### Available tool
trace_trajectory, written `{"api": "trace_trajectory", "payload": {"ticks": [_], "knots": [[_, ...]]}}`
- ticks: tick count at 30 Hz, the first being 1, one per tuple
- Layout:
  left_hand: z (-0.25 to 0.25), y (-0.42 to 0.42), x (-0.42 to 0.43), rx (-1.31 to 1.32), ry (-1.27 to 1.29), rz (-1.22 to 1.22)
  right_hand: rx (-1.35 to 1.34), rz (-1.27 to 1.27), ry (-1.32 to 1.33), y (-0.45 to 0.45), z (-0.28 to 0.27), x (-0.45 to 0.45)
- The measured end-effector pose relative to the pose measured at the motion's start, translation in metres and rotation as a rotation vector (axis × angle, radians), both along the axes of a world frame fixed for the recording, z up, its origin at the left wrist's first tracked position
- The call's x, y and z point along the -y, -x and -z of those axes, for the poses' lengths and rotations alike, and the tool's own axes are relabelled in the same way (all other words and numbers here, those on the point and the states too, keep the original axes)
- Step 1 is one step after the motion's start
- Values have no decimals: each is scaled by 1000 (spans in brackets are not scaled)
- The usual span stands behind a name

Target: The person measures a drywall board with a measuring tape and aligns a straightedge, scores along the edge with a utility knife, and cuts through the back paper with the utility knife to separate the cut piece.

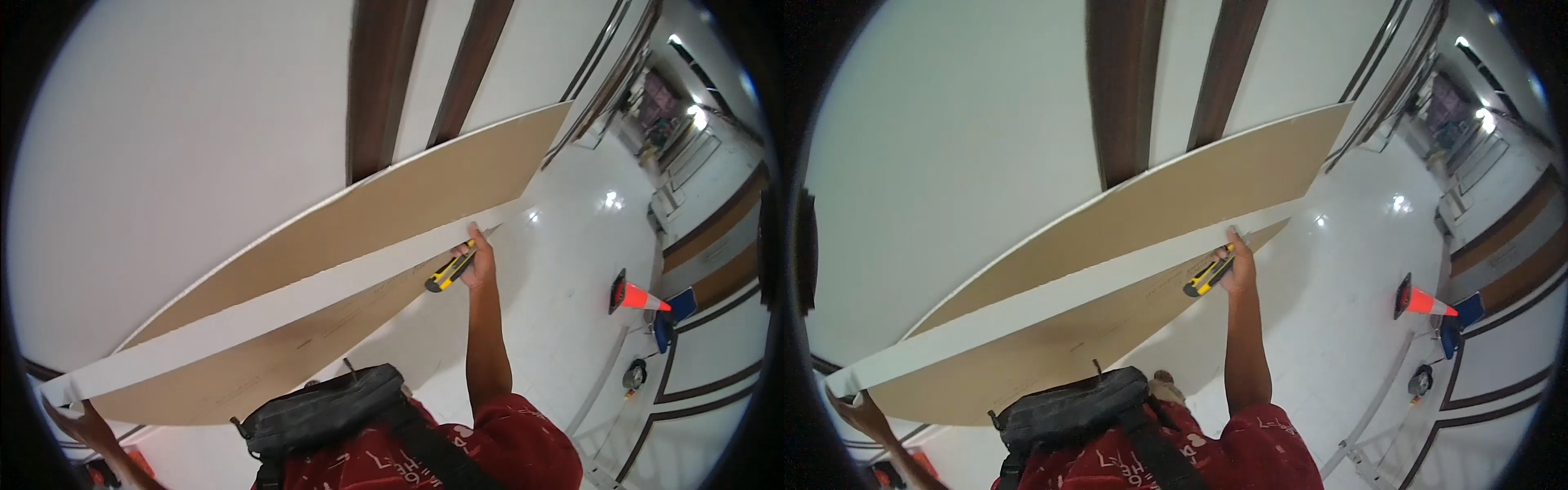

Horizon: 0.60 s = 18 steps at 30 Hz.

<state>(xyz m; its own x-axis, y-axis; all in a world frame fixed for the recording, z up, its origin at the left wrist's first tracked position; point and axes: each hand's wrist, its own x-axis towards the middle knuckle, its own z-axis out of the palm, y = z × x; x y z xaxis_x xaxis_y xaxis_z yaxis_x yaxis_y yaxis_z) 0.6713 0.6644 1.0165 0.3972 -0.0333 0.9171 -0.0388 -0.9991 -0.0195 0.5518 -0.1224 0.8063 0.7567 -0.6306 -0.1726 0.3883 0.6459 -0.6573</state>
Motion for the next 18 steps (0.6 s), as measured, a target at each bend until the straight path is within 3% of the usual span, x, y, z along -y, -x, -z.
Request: {"api": "trace_trajectory", "payload": {"ticks": [3,5,6,7,9,11,13,16,18], "knots": [[118,23,27,-26,570,140,-22,-13,-143,5,4,-30],[211,50,116,-488,859,388,-34,-59,-187,6,9,-44],[190,57,186,-949,1010,781,-44,-73,-206,10,12,-52],[170,84,259,-1261,996,875,-25,-135,-220,12,19,-58],[157,87,348,-1251,996,1225,3,-249,-249,16,40,-71],[149,71,423,-1219,1399,1357,-64,-271,-260,8,70,-66],[154,54,447,-1235,1553,1245,-117,-291,-276,7,99,-63],[160,41,464,-1078,1704,1141,-261,-474,-25,2,118,-44],[150,37,446,-1036,1686,1131,-459,-813,496,11,85,-34]]}}
